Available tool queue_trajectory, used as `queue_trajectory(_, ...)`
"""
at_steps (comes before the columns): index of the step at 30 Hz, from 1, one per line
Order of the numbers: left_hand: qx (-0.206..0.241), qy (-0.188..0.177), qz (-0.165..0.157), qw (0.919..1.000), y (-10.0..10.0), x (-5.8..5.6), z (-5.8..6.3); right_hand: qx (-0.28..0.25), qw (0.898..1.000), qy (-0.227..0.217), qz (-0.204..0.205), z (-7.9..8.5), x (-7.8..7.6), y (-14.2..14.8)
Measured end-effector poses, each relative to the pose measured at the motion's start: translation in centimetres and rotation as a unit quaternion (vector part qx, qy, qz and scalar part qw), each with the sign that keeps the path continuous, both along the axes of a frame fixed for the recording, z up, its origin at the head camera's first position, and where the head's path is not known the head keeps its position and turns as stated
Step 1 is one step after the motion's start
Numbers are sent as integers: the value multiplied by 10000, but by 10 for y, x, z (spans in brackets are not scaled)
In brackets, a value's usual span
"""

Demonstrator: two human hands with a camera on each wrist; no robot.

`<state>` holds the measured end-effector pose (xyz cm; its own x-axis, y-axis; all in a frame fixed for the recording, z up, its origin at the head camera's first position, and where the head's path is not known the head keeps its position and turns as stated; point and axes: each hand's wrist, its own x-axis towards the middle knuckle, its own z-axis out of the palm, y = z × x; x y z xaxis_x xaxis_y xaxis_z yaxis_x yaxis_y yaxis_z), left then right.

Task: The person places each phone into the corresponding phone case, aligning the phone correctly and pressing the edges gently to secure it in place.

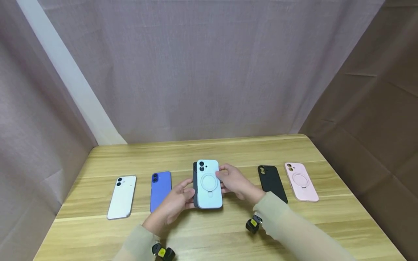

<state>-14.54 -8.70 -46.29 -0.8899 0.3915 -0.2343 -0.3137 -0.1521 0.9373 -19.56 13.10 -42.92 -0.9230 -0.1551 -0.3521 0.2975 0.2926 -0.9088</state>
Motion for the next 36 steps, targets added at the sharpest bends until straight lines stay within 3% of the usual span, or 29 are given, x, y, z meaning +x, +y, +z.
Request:
queue_trajectory(11, 145, -79, -25, 9999, 3, -1, -3, 80, 10000, 14, 5, -3, -1, 0)
queue_trajectory(26, -397, 290, 296, 9984, 12, -3, -7, 16, 9999, 147, 12, -4, 2, 0)
queue_trajectory(36, -411, 372, 323, 9979, 16, -2, -5, 193, 9997, 153, -65, -3, 2, 1)
